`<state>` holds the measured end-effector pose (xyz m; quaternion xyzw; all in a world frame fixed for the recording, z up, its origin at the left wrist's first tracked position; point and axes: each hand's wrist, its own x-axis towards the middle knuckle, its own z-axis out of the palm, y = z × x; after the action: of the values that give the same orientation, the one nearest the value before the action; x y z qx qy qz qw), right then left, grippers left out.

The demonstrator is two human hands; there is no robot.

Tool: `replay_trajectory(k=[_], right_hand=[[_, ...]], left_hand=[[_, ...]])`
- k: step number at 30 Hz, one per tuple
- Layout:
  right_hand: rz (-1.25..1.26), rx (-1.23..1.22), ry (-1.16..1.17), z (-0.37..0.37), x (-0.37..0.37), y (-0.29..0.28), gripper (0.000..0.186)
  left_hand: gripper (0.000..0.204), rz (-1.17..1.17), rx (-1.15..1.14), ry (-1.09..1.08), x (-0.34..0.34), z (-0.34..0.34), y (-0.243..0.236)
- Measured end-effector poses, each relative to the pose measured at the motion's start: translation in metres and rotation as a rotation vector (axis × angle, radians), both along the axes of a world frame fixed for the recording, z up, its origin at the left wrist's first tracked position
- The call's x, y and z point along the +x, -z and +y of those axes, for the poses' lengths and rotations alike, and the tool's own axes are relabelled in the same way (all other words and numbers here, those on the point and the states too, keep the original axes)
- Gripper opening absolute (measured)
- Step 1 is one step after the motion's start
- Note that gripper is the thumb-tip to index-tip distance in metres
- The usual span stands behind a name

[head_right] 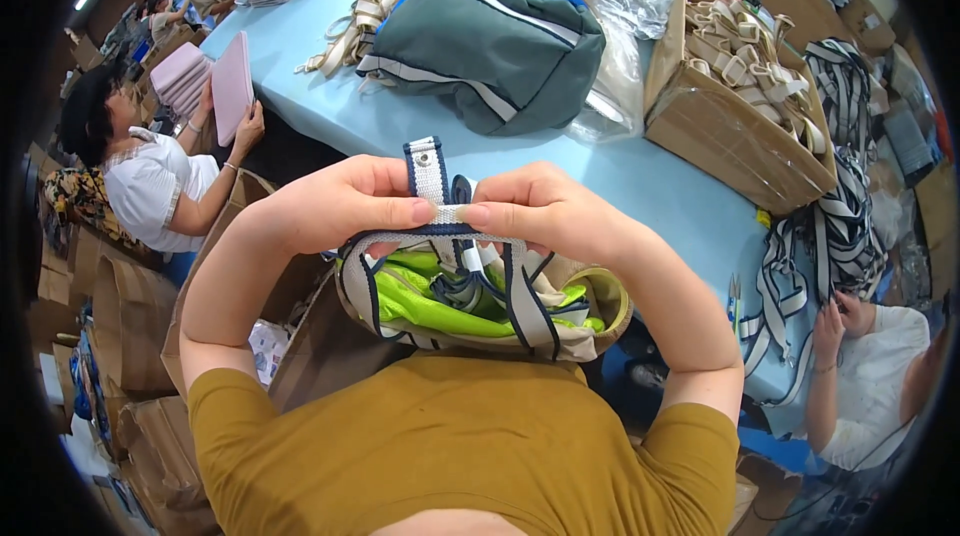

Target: Inspecting and trimming loose threads on manufactured bags.

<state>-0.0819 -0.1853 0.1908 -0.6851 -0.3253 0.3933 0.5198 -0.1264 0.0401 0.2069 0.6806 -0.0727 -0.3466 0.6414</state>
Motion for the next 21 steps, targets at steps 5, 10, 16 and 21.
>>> replay_trajectory(k=[5,10,16,21], right_hand=[[-1.085,0.259,0.346,0.002,-0.011,0.012,0.029],[-1.807,0.215,0.116,0.001,-0.024,0.02,0.029],[-1.615,0.314,0.108,0.018,-0.019,0.011,0.014],[-1.152,0.167,0.179,0.027,-0.006,0.007,0.021]], left_hand=[[0.019,0.078,-0.214,-0.093,0.005,0.004,0.009],[0.019,0.132,-0.233,-0.106,0.005,0.001,0.012],[0.017,-0.102,-0.013,-0.115,0.0,-0.004,0.016],[0.022,-0.142,-0.049,-0.139,-0.003,-0.001,0.016]])
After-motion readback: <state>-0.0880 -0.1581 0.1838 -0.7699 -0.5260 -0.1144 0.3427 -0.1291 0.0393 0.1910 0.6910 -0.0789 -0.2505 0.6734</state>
